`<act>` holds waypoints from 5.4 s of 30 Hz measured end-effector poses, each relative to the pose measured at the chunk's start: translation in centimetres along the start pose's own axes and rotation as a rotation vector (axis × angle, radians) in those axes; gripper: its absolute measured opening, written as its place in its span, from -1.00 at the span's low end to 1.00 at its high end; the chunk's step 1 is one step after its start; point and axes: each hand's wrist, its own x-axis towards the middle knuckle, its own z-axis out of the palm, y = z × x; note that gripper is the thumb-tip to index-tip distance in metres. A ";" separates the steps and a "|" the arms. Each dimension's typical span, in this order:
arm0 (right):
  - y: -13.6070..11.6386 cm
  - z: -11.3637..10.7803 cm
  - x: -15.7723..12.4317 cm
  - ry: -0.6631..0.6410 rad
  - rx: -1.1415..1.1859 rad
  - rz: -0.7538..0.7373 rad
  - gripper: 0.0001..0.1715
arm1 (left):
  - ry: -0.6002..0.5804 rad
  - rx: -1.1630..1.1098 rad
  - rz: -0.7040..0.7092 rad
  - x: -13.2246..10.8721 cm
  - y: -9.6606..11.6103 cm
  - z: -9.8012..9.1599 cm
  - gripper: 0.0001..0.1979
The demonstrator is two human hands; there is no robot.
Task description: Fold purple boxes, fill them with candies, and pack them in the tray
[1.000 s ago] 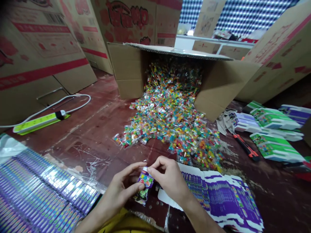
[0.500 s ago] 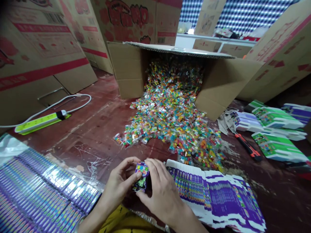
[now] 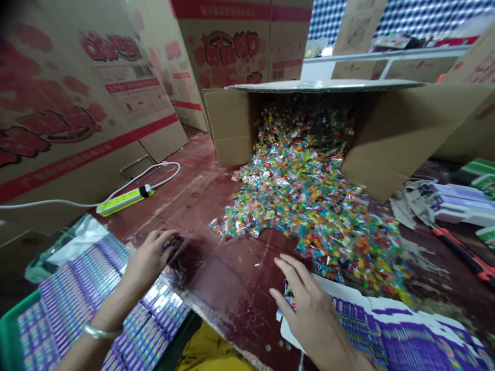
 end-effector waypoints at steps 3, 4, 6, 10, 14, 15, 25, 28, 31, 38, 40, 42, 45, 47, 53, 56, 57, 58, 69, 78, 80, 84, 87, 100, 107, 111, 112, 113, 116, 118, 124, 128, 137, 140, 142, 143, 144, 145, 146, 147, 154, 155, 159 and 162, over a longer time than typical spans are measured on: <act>0.6 -0.3 -0.5 0.001 -0.012 0.050 -0.53 | -0.036 0.088 0.004 0.7 -1.6 0.2 -0.69; 0.8 -0.5 -0.7 0.004 -0.021 0.064 -0.52 | -0.057 0.097 0.011 0.8 -1.9 0.4 -0.68; 1.3 -1.2 -1.1 0.013 -0.043 0.103 -0.51 | -0.078 0.116 0.033 0.8 -2.1 0.5 -0.63; 2.7 -2.7 -1.6 0.031 -0.109 0.219 -0.67 | 0.151 0.136 0.150 0.2 -0.3 0.8 -0.44; 3.4 -2.5 -0.9 -0.034 -0.217 0.199 -0.78 | 0.138 -0.257 0.405 -2.6 6.8 3.5 -0.46; 3.4 -2.2 -0.6 -0.042 -0.251 0.193 -0.79 | 0.031 -0.320 0.463 -3.6 9.1 4.5 -0.46; 3.2 -1.2 0.7 -0.011 -0.172 0.159 -0.78 | -0.332 -0.372 0.411 -7.2 19.1 10.4 -0.21; 2.9 -2.1 0.7 0.066 0.117 0.238 -0.83 | -0.343 -0.607 0.340 -7.2 18.3 9.6 -0.40; 2.3 -3.3 0.5 0.036 0.486 0.405 -0.77 | -0.513 -1.046 0.202 -6.8 17.5 8.2 -0.70; -0.5 -4.1 0.4 0.004 0.799 0.462 -0.80 | -1.190 -1.834 -0.066 -6.1 17.3 5.8 -0.56; -1.2 -3.9 0.2 0.024 0.754 0.415 -0.82 | -1.254 -1.891 -0.074 -6.4 17.3 5.6 -0.52; -1.6 -3.7 -0.2 0.109 0.612 0.321 -0.88 | -1.225 -1.899 -0.063 -6.6 17.1 5.6 -0.46; -2.3 -3.4 -1.4 0.202 0.331 0.178 -0.66 | -1.146 -1.888 -0.074 -6.6 16.9 5.4 -0.43; -2.8 -3.2 -2.1 0.085 0.277 0.122 -0.48 | -1.120 -1.862 -0.085 -6.4 16.7 5.3 -0.49; -3.3 -4.7 -2.0 -0.346 0.511 0.286 -0.63 | -1.116 -1.699 0.075 -5.9 15.9 4.2 -0.47; -2.7 -6.0 -1.1 -0.589 0.614 0.304 -0.87 | -1.133 -1.496 0.234 -6.1 15.3 3.6 -0.54; -2.4 -6.3 -0.9 -0.656 0.637 0.297 -0.90 | -1.120 -1.433 0.251 -6.2 15.2 3.6 -0.60; -2.3 -6.3 -0.8 -0.684 0.662 0.303 -0.92 | -1.087 -1.386 0.246 -6.4 15.2 3.6 -0.65; -4.4 -0.1 -1.4 0.005 0.768 0.513 -0.80 | -0.250 -1.346 -0.012 -8.1 17.0 6.0 -0.80; -3.8 3.0 -1.7 0.267 0.788 0.409 -0.54 | -0.064 -1.465 -0.153 -8.7 16.6 8.1 -0.49; -3.6 3.3 -2.0 0.297 0.689 0.363 -0.56 | -0.144 -1.365 -0.064 -8.7 15.9 8.0 -0.58; -3.2 3.0 -2.0 0.319 0.596 0.328 -0.74 | -0.359 -1.285 0.077 -7.9 14.9 7.0 -0.69; -3.1 2.3 -1.6 0.320 0.566 0.293 -0.91 | -0.491 -1.321 0.117 -7.5 14.8 6.1 -0.77; -2.7 0.5 0.8 0.069 0.960 0.254 -0.80 | -0.447 -1.604 -0.102 -7.9 15.6 5.8 -0.72; -2.5 -0.9 2.6 -0.204 1.015 0.529 -0.73 | -0.459 -1.475 -0.062 -7.8 14.8 5.2 -0.71; -2.2 -0.9 3.2 -0.251 1.005 0.520 -0.71 | -0.482 -1.463 -0.026 -7.9 14.5 5.2 -0.62; -2.4 -0.9 3.3 -0.246 0.958 0.511 -0.72 | -0.486 -1.458 -0.024 -7.9 14.5 5.2 -0.59; -2.6 -1.0 3.3 -0.219 0.892 0.489 -0.73 | -0.489 -1.446 -0.021 -7.9 14.4 5.2 -0.58; -3.4 -1.2 3.0 -0.130 0.694 0.340 -0.73 | -0.476 -1.382 -0.016 -7.9 14.1 5.3 -0.65; -3.8 -1.2 2.5 -0.173 0.605 0.220 -0.88 | -0.439 -1.363 -0.050 -7.7 13.9 5.4 -0.70; -4.5 -0.4 2.0 -0.273 0.218 -0.010 0.04 | -0.318 -1.513 -0.171 -6.6 13.5 5.5 -0.76; -4.3 -0.8 4.1 -0.435 0.227 -0.114 0.00 | -0.367 -1.384 -0.103 -5.5 11.8 5.2 -0.78; -2.2 3.9 16.8 -0.309 0.028 -0.095 -0.68 | -0.553 -1.344 -0.260 -6.1 7.2 4.8 -0.50; -1.9 5.6 18.8 -0.344 0.008 -0.129 -0.54 | -0.523 -1.327 -0.184 -5.9 6.6 4.2 -0.62; -1.6 6.1 19.1 -0.346 0.015 -0.131 -0.48 | -0.489 -1.281 -0.125 -5.6 6.4 4.1 -0.75; -1.4 6.2 19.1 -0.341 0.027 -0.131 -0.48 | -0.475 -1.256 -0.113 -5.5 6.3 4.1 -0.80; -1.3 6.1 19.1 -0.333 0.044 -0.133 -0.52 | -0.462 -1.241 -0.114 -5.4 6.3 4.2 -0.85; -1.1 6.0 19.0 -0.324 0.068 -0.135 -0.57 | -0.452 -1.239 -0.124 -5.4 6.3 4.4 -0.88; -0.9 5.7 18.9 -0.312 0.097 -0.137 -0.64 | -0.445 -1.251 -0.139 -5.4 6.3 4.6 -0.88; -0.7 5.4 18.8 -0.295 0.130 -0.136 -0.71 | -0.443 -1.270 -0.150 -5.5 6.4 4.8 -0.86; -1.1 0.8 15.2 -0.116 0.413 0.020 -0.75 | -0.427 -1.272 -0.122 -5.5 8.0 5.0 -0.62; -1.4 0.1 14.5 -0.110 0.468 0.050 -0.75 | -0.438 -1.259 -0.113 -5.4 8.4 4.9 -0.62; -2.8 -1.1 12.2 -0.137 0.758 0.200 -0.75 | -0.453 -1.281 -0.060 -5.3 9.9 4.6 -0.67; -3.4 -0.9 11.1 -0.149 0.740 0.212 -0.82 | -0.417 -1.304 -0.029 -5.4 10.8 4.6 -0.71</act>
